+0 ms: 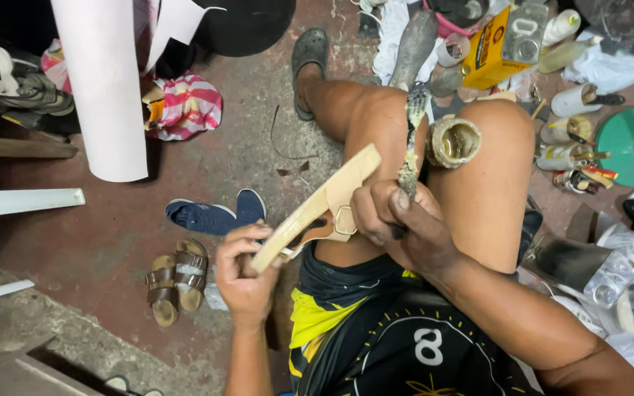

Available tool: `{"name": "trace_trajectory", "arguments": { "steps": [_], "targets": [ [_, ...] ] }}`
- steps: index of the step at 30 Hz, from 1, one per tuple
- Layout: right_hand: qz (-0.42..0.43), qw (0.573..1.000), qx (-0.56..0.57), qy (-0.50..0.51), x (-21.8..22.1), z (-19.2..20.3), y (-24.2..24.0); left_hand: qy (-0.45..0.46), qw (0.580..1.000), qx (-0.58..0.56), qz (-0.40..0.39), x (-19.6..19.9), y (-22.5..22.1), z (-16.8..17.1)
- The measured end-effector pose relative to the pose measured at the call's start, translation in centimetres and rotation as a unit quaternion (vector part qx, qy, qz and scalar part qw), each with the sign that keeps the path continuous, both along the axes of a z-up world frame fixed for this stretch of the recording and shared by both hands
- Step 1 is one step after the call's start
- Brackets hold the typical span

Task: The person applies adhesive to the side and bottom of a sandal using a brush and a container of glue, then holds the sandal while it sets.

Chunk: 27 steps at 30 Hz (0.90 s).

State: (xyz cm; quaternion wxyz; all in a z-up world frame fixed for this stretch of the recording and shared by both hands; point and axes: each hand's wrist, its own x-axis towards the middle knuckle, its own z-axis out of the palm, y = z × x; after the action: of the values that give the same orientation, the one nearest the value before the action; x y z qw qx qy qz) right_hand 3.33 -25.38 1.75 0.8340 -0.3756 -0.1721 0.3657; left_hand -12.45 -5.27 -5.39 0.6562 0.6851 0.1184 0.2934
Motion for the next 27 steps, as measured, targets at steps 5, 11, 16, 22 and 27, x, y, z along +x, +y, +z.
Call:
{"name": "trace_trajectory", "arguments": {
  "steps": [5,11,16,22,27],
  "targets": [
    [0.059,0.995,-0.027,-0.07,2.6,1.4,2.0,-0.014,0.982,-0.064,-0.177,-1.0,0.0,1.2],
    [0.179,0.956,-0.042,-0.23,5.0,2.9,3.8,0.003,0.981,-0.165,-0.103,1.3,1.4,2.3],
    [0.224,0.945,-0.045,-0.233,5.6,3.6,4.8,0.039,0.998,0.051,-0.021,3.3,3.2,4.4],
    [0.219,0.955,-0.019,-0.2,6.3,3.6,5.2,0.085,0.959,0.265,0.041,4.1,4.2,5.9],
    [0.205,0.97,-0.004,-0.128,6.9,2.9,5.4,0.075,0.901,0.425,0.05,4.4,3.5,4.7]
  ]
}}
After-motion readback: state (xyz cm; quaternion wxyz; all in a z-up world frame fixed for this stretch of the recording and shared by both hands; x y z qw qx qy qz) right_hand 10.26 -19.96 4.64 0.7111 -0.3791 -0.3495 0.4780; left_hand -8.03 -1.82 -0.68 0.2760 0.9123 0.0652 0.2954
